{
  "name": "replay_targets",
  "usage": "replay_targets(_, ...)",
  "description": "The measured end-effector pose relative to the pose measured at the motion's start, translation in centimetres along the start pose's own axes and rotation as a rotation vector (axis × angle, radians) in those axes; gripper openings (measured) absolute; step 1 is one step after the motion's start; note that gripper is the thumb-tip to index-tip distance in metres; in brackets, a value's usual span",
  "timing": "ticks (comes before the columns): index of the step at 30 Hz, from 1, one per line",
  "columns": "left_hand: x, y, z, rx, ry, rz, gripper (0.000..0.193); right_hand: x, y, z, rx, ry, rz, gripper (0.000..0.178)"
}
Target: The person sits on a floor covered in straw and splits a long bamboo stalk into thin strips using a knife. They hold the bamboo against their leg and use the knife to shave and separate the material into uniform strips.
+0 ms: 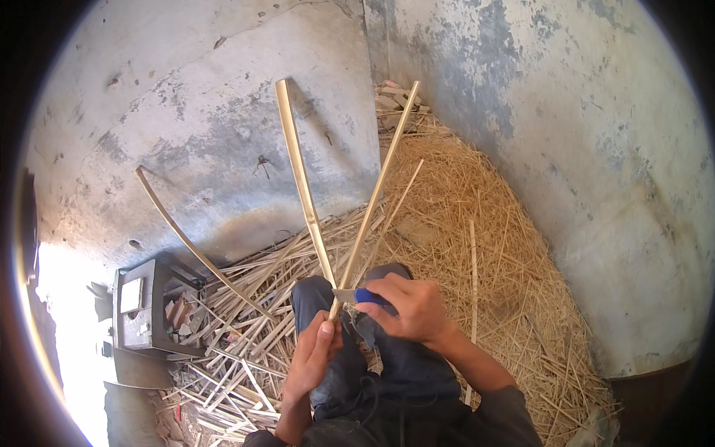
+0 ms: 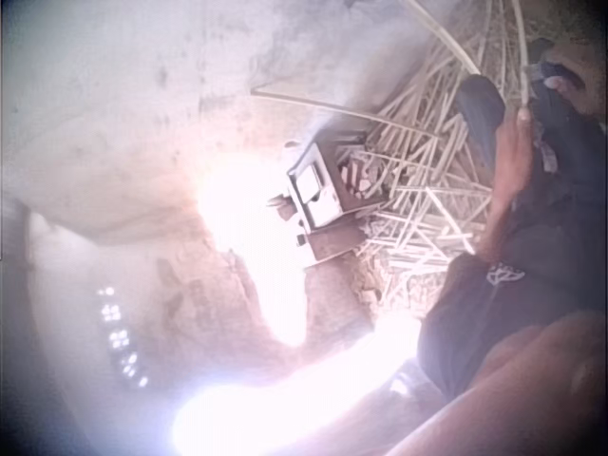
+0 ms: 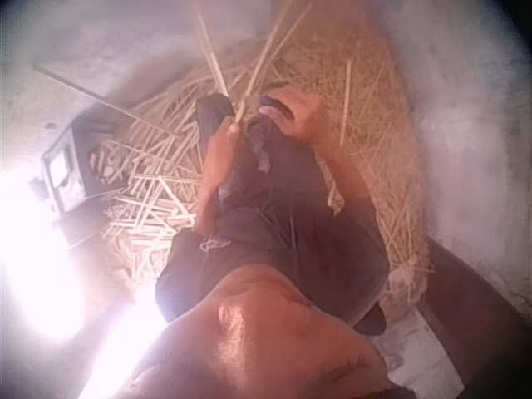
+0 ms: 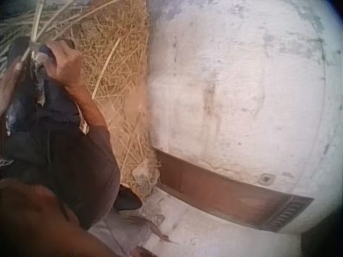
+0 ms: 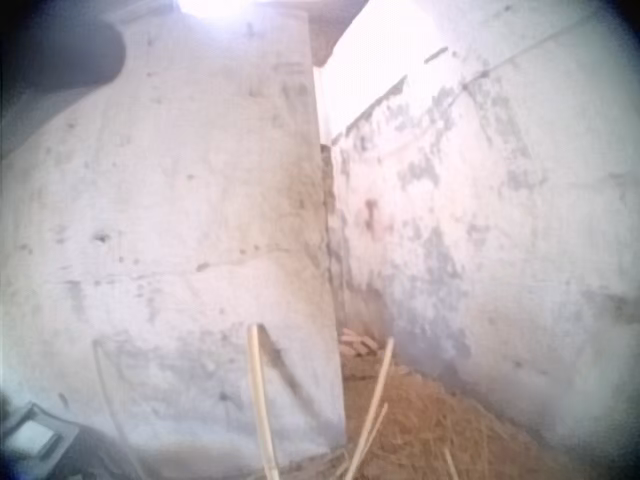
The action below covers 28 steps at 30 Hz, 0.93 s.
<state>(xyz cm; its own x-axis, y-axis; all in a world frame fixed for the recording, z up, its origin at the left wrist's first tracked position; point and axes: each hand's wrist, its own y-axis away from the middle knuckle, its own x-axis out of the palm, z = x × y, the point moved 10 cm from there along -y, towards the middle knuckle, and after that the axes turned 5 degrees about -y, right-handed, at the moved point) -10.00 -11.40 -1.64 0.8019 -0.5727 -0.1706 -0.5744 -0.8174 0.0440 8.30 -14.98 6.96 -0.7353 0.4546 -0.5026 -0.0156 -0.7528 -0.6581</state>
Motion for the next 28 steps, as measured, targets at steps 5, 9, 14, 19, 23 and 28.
replay_targets(5,0.0,0.1,-2.3,0.069,-0.211,-0.062,0.034,0.5,0.2,0.4,-0.040,0.015,-0.018,0.032)
replay_targets(9,0.2,0.1,-2.6,0.087,-0.345,-0.110,0.027,0.7,-0.1,0.7,-0.048,0.019,-0.004,0.033)
replay_targets(14,0.2,0.2,-3.3,0.103,-0.433,-0.144,0.025,0.5,0.0,0.4,-0.057,0.062,-0.014,0.032)
replay_targets(19,0.1,0.3,-3.5,0.097,-0.465,-0.152,0.026,0.2,-0.3,0.5,-0.066,0.079,-0.045,0.032)
replay_targets(23,0.0,0.5,-3.3,0.094,-0.504,-0.153,0.027,0.0,-0.4,0.5,-0.080,0.106,-0.037,0.031)
replay_targets(28,-0.1,0.6,-2.8,0.103,-0.526,-0.158,0.028,0.1,-0.4,0.2,-0.078,0.121,-0.038,0.030)
